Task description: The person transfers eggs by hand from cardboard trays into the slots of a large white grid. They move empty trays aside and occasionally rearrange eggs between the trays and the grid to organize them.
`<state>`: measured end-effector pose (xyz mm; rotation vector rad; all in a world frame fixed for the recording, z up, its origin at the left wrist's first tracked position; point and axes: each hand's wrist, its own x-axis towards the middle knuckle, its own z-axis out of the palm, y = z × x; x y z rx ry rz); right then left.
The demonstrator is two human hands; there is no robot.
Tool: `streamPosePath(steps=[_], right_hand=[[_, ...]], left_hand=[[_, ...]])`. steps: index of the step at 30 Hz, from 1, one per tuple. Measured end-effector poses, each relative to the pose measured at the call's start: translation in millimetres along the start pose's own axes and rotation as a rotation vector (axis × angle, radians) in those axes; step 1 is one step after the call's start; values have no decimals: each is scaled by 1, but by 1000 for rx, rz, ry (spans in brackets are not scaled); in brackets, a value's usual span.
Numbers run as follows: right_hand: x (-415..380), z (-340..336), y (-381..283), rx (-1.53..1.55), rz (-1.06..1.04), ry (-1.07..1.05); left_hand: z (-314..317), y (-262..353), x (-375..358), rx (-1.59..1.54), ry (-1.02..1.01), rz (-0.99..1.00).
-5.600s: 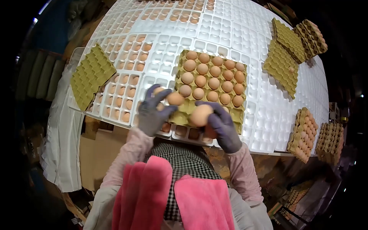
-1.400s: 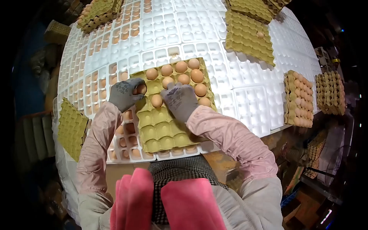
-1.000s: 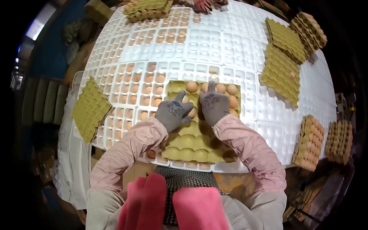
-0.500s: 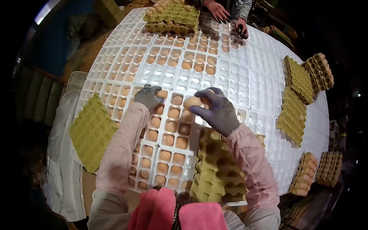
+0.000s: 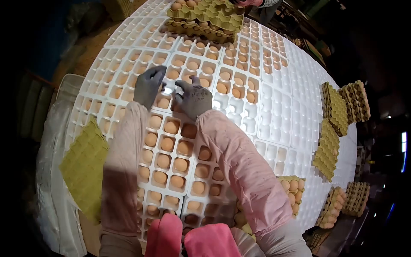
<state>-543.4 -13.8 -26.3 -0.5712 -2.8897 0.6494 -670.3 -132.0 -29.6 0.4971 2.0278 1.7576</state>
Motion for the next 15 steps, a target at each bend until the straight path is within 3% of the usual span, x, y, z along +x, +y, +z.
streamPosePath(steps=[2,4,5,6,7,10,12,13,14,15], right_hand=[[17,8,11,-23,-30,-147],[16,3,14,155,-13,47],[17,4,21,279,0,174],[18,5,30,403,15,304],[24,22,54,170,-166,408],[-8,39,69,-367,-266,405],[-51,-16,26,91,-182,56],[-92,-39,6,311,-194,47],[-137,-72,-17,348,-245,-27],[-184,-89,-21,310,-509,66]], left_hand=[[17,-45,20,431,147,294],[27,-74,18,1011,193,549],[29,-78,14,1088,101,499],[30,-80,18,1025,121,514],[29,-85,22,962,130,526],[24,-96,25,942,155,575],[17,-112,41,936,125,630],[18,-104,42,921,69,615],[28,-90,34,656,85,555],[44,-51,6,564,71,606]])
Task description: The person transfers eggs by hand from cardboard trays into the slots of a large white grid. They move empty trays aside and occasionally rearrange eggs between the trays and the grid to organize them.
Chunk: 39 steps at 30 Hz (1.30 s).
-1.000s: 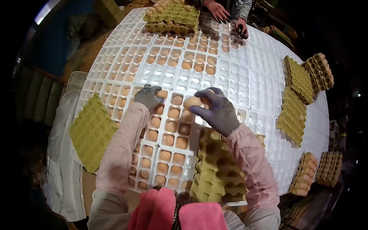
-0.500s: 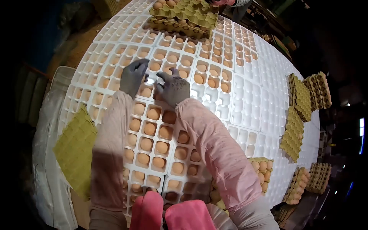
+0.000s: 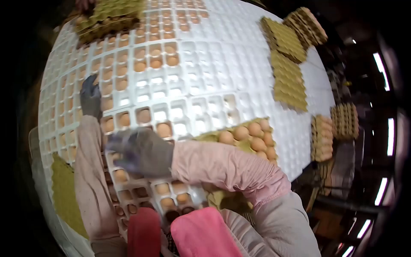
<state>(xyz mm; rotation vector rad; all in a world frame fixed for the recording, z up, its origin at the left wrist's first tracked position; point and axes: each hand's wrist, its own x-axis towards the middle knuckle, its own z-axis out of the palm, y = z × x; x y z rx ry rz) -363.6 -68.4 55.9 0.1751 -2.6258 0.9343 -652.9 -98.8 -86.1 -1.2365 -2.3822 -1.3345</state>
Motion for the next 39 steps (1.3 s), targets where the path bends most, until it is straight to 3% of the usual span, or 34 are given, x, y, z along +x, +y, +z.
streamPosePath(steps=[1,2,3,4,5,7,11,13,15,17,18,19,21,23,25,26,28,29,30,31,32,33,34,35,36,37,38,39], right_hand=[[-30,-8,-28,171,106,-89],[-78,-36,-45,139,182,-69],[-126,-63,-63,109,258,-50],[-149,-85,-63,69,403,94],[-175,-103,-47,-104,488,185],[-213,-148,-20,-411,737,162],[-231,-146,34,-499,509,-122],[-238,-165,25,-241,599,61],[-264,-183,13,82,675,352],[-315,-200,6,577,758,797],[-344,-209,-5,676,853,769],[-364,-212,-17,775,945,731],[-377,-201,-38,82,732,270],[-378,-185,-57,-283,669,-52],[-379,-178,-55,-411,676,-143],[-385,-178,-49,-295,661,-45],[-402,-178,-39,-48,634,138],[-410,-183,-38,271,785,303],[-417,-188,-36,594,920,462],[-420,-192,-33,926,1043,613],[-414,-200,-33,1090,936,700],[-409,-201,-27,741,825,573],[-399,-199,-19,397,697,441],[-383,-198,-16,54,547,305],[-365,-197,-25,-184,669,170],[-357,-191,-23,-313,701,83],[-349,-183,-18,-441,725,-1],[-339,-175,-15,-570,744,-83]], left_hand=[[5,19,-5,-203,-93,-131],[-12,120,-24,-622,-423,-333],[-19,160,-37,-521,-568,-202],[-13,183,-55,-605,-623,-44],[-19,224,-64,-495,-740,52],[-5,278,-94,-456,-842,278],[37,328,-156,-126,-764,472],[30,328,-159,-180,-795,279],[18,340,-169,-713,-623,-273],[12,343,-166,-1132,-440,-512],[12,355,-168,-1088,-521,-530],[15,371,-170,-829,-715,-325],[29,421,-195,-413,-854,234],[46,456,-231,143,-902,425],[55,462,-244,167,-841,339],[59,463,-248,178,-804,299],[54,451,-251,-79,-768,35],[46,453,-245,-207,-737,-95],[31,457,-239,-387,-717,-404],[38,428,-243,-686,-485,-411],[29,422,-230,-850,-499,-548],[27,420,-218,-1015,-513,-689],[32,420,-207,-841,-608,-637],[41,425,-198,-591,-672,-207],[50,435,-195,-184,-688,83],[54,462,-196,194,-799,108],[68,463,-201,319,-928,160],[81,460,-212,375,-800,297]])
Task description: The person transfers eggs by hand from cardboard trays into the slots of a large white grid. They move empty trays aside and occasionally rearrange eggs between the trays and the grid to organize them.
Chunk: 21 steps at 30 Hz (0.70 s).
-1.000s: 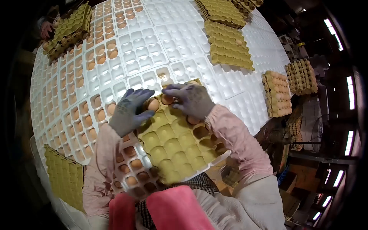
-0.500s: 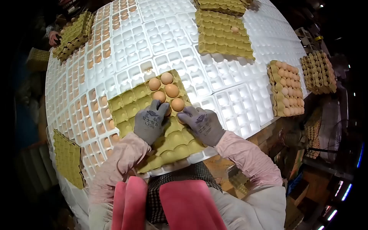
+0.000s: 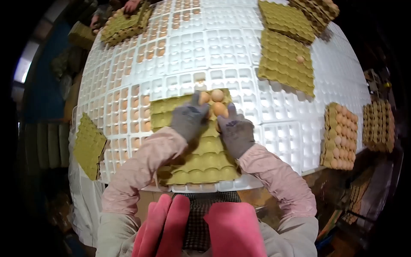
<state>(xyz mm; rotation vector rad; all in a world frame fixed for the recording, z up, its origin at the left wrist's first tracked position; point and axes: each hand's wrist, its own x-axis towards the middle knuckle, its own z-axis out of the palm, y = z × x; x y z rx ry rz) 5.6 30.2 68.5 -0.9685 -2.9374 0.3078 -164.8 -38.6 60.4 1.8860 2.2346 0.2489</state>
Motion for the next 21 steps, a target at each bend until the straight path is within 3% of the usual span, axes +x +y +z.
streamPosePath(steps=[1,2,4,6,7,9,12,14,15,16,20,21], right_hand=[[2,2,2,2,-58,78],[4,-7,2,3,-84,37],[4,-22,10,209,-2,-70],[5,-34,24,375,1,-62],[20,-37,19,490,10,-20],[44,-39,1,724,40,64],[130,-32,-64,706,-67,49],[192,-7,-98,643,-197,9],[218,13,-112,590,-200,61],[242,26,-124,508,-218,98],[309,59,-167,258,-78,-18],[325,70,-172,143,-83,-137]], left_hand=[[9,-1,3,-13,74,2],[-6,-2,4,-43,-71,-37],[-22,-19,-10,-333,32,-113],[-34,-63,-32,-679,273,-244],[-39,-91,-41,-708,458,-302],[-36,-159,-40,-572,594,-539],[-5,-244,-10,-305,382,-626],[7,-263,4,-96,63,-615],[11,-268,6,-51,35,-584],[-16,-259,6,-52,-110,-571],[-7,-299,21,-335,288,-563],[-7,-311,32,-250,175,-583]])
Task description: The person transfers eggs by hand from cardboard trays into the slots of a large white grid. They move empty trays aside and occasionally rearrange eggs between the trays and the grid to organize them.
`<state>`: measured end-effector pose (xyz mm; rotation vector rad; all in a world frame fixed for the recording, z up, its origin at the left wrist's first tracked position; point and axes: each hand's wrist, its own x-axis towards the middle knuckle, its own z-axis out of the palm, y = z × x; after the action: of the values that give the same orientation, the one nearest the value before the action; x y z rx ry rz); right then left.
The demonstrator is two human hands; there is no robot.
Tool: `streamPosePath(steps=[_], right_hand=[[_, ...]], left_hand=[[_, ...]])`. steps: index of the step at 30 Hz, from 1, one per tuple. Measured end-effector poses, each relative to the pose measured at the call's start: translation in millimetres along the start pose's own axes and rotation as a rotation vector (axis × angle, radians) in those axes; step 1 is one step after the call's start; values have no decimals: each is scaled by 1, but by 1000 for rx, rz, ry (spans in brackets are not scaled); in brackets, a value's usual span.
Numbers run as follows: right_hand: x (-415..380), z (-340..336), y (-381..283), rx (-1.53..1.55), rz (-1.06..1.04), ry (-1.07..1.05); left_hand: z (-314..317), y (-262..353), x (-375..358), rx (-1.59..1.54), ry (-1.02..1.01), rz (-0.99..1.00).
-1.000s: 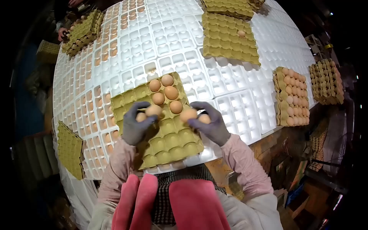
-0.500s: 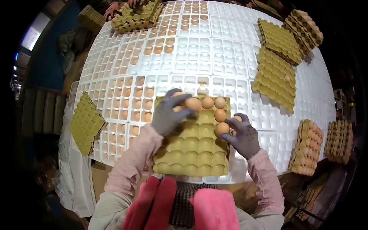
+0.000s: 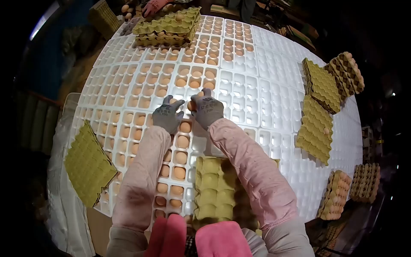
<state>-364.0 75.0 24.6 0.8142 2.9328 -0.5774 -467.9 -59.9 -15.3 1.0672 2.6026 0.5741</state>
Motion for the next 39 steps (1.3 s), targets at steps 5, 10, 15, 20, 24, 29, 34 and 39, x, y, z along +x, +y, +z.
streamPosePath(steps=[5,10,15,20,24,29,34,39], right_hand=[[38,32,5,-68,-63,28],[79,47,-2,-48,-122,-11],[108,105,-22,-52,-175,134],[8,-7,7,189,-363,-171],[-152,-105,108,300,-49,54],[-299,-83,161,269,-75,90],[-314,-57,168,224,-23,146],[-309,-61,211,1571,274,186]], left_hand=[[-15,-41,32,-543,66,-75],[51,-100,45,104,573,218],[54,-99,45,45,585,204],[49,-105,50,67,517,287],[33,-62,21,-379,402,360],[-2,111,-89,-666,-377,580],[74,193,-143,-11,-126,841],[59,194,-150,-1152,-315,244]])
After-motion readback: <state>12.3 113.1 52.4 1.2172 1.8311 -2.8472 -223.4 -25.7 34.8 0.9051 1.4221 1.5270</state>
